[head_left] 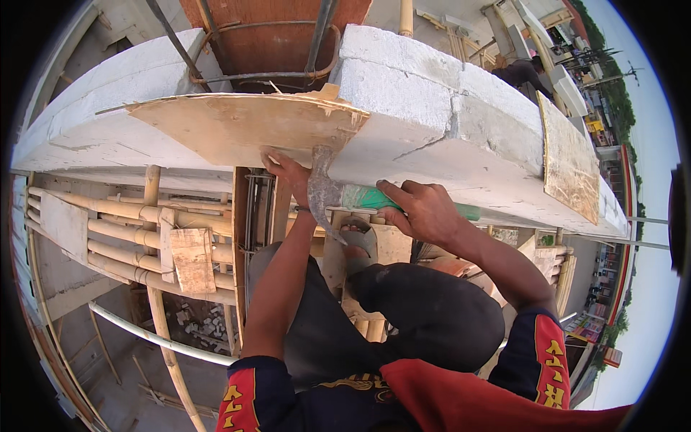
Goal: The person positions a wooden board against a concrete wall on a bamboo scaffold, retrieves nails from a bucket, and uses a hammer to fasten the board to the structure. The person repeats this process to secure additional boards along the wall.
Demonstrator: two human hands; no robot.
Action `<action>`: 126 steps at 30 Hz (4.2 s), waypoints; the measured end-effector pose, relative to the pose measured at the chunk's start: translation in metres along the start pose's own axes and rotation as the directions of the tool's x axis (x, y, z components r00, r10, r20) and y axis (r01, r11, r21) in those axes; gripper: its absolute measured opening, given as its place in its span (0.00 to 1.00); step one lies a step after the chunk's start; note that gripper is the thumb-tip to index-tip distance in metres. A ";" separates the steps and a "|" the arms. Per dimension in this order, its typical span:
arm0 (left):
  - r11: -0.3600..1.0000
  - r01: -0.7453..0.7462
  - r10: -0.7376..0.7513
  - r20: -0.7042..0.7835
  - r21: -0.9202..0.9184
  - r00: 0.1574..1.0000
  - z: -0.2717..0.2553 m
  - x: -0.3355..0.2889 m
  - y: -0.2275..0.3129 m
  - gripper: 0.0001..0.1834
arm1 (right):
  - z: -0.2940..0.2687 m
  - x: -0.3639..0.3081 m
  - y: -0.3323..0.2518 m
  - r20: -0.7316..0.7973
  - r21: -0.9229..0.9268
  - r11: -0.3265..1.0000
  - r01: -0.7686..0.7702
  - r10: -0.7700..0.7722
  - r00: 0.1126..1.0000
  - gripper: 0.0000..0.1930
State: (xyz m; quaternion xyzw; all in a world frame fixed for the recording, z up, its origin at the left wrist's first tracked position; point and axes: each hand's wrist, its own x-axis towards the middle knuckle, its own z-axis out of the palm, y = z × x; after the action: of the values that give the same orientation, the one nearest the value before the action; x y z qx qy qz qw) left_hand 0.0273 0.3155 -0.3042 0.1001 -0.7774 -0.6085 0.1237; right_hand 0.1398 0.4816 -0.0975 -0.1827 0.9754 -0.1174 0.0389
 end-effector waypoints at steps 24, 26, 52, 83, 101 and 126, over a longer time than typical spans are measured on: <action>0.994 -0.043 0.024 0.179 0.105 0.984 -0.019 -0.008 0.012 0.60 | -0.135 -0.004 0.099 -0.412 -0.538 0.833 -0.125 -0.131 0.902 0.17; 0.989 -0.064 0.038 0.190 0.131 0.981 -0.021 -0.005 0.005 0.60 | -0.134 -0.036 0.077 -0.529 -0.470 0.875 -0.117 -0.173 0.831 0.14; 0.793 -0.256 -0.030 0.455 0.554 0.890 -0.089 0.017 -0.042 0.33 | 0.309 -0.355 0.120 0.040 -0.024 0.054 -0.998 0.998 0.053 0.09; 0.994 0.074 0.037 0.868 -0.085 0.494 -0.037 -0.125 0.123 0.13 | 0.022 -0.230 0.014 0.109 0.920 -0.183 0.346 0.969 0.221 0.07; 0.913 -0.246 0.002 -0.598 -0.326 0.801 -0.125 0.068 0.113 0.11 | -0.111 -0.010 0.077 -0.469 -0.264 0.907 -0.327 0.176 0.866 0.26; 0.791 -0.482 -0.047 -0.824 -0.376 0.565 -0.093 0.160 0.069 0.07 | -0.020 0.095 -0.112 -0.045 0.050 0.915 0.400 -0.398 0.916 0.28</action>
State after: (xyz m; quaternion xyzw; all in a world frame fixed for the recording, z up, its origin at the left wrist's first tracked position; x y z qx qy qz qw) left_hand -0.0954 0.1973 -0.2049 0.2180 -0.4261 -0.6762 0.5600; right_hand 0.0883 0.3497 -0.0542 -0.3743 0.9143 -0.1545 0.0029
